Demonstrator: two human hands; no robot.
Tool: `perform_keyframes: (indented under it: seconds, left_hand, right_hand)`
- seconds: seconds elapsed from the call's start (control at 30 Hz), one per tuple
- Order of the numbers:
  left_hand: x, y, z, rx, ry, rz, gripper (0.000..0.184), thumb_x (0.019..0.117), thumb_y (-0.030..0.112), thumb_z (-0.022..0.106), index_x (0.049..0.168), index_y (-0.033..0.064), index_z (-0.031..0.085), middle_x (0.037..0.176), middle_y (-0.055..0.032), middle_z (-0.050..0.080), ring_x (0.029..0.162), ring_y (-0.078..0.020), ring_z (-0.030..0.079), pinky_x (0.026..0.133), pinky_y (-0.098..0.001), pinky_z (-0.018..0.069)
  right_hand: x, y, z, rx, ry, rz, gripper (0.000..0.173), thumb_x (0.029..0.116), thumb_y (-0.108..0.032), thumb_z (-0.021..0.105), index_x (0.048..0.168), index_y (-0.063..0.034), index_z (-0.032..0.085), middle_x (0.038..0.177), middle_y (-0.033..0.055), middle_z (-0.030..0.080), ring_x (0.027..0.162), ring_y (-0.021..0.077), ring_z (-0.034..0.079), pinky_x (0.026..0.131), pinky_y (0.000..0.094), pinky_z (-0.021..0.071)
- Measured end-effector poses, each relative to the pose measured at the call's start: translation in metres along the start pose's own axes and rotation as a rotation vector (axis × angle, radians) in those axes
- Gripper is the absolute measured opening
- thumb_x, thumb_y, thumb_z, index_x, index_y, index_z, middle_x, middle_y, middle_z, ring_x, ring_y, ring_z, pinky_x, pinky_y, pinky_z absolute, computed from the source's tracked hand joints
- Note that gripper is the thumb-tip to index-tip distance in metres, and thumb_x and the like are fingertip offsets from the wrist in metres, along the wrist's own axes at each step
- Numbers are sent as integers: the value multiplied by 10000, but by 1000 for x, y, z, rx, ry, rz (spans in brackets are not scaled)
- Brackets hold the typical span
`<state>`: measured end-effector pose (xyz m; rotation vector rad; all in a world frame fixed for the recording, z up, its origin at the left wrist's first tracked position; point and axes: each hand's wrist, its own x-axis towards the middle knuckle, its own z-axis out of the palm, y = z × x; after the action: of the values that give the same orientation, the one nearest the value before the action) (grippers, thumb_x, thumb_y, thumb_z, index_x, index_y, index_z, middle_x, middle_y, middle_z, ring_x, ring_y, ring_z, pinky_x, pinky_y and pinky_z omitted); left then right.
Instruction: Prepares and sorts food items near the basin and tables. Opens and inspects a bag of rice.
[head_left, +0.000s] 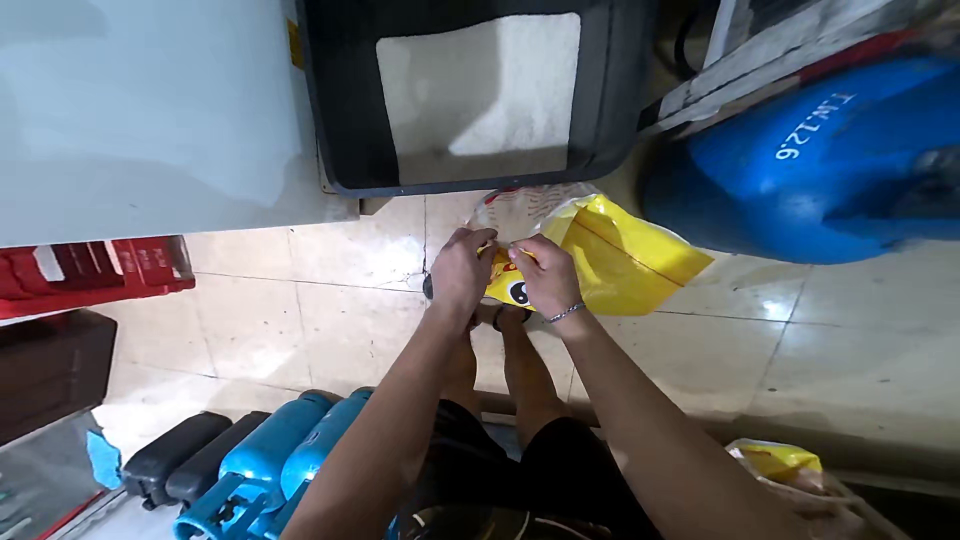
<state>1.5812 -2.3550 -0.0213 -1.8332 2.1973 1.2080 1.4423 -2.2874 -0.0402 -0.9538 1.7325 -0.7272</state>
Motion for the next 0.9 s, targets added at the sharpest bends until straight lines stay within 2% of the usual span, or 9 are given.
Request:
perform_keyframes:
  seconds: [0.17, 0.33, 0.47, 0.53, 0.6, 0.67, 0.77, 0.83, 0.9]
  left_hand:
    - [2, -18, -12, 99, -21, 252, 128, 970, 130, 671, 1056, 103, 763, 1199, -124, 691, 1091, -283, 688, 918, -505, 580]
    - [5, -41, -20, -83, -35, 47, 175, 991, 109, 647, 1124, 24, 722, 1126, -135, 716, 1048, -244, 695, 948, -470, 566]
    - [13, -26, -35, -220, 111, -185, 251, 1011, 146, 617, 1188, -28, 652, 1123, -194, 694, 1023, -282, 681, 932, -495, 548]
    - [11, 9, -45, -169, 196, -87, 296, 1007, 161, 620, 1225, -39, 612, 1184, -208, 671, 1112, -288, 656, 978, -482, 529]
    - [7, 58, -43, -127, 149, 170, 335, 1006, 162, 618, 1242, -75, 603, 1250, -244, 639, 1217, -318, 610, 1055, -487, 493]
    - [8, 111, -20, -117, 26, 489, 282, 983, 155, 651, 1172, -54, 664, 1250, -229, 645, 1227, -313, 604, 1060, -471, 491]
    - [36, 179, 35, 50, -375, 820, 340, 1043, 262, 586, 1285, 39, 673, 1370, -158, 629, 1324, -283, 568, 1136, -469, 443]
    - [60, 205, 67, 335, -772, 805, 401, 1101, 317, 477, 1337, 37, 638, 1340, -179, 646, 1279, -308, 607, 1110, -515, 456]
    - [77, 215, 92, 674, -1077, 699, 361, 1092, 264, 485, 1277, 8, 659, 1267, -218, 661, 1227, -364, 617, 1071, -579, 453]
  right_hand:
    - [-22, 2, 18, -150, 31, -192, 268, 988, -186, 647, 1201, -53, 739, 1212, 159, 698, 1198, 330, 631, 1017, 542, 508]
    - [-54, -1, 7, 15, 204, -284, 302, 971, -199, 671, 1226, -44, 722, 1296, 138, 683, 1276, 275, 608, 1078, 505, 488]
    - [-92, 9, -48, 34, 509, 3, 257, 1027, -117, 559, 1166, 69, 670, 1109, 186, 703, 1040, 241, 690, 936, 420, 576]
    - [-100, 37, -76, 128, 686, 207, 369, 1016, -181, 589, 1272, 82, 555, 1124, 196, 648, 997, 217, 654, 881, 381, 566]
    - [-98, 68, -96, 179, 701, 381, 582, 973, -284, 686, 1403, 52, 486, 1328, 258, 563, 1165, 312, 586, 949, 450, 516]
    - [-93, 87, -97, 131, 598, 448, 554, 982, -316, 684, 1390, 38, 561, 1408, 278, 555, 1312, 385, 546, 1084, 537, 463]
    - [-85, 82, -65, -76, 667, 292, 384, 990, -192, 653, 1318, 8, 659, 1265, 259, 647, 1201, 423, 612, 1026, 605, 485]
    - [-89, 75, -42, -145, 686, 286, 421, 988, -159, 634, 1401, -75, 624, 1298, 241, 632, 1218, 428, 599, 1005, 642, 472]
    - [-97, 72, -27, -161, 670, 290, 463, 983, -144, 628, 1444, -120, 595, 1332, 211, 632, 1254, 400, 595, 1023, 635, 470]
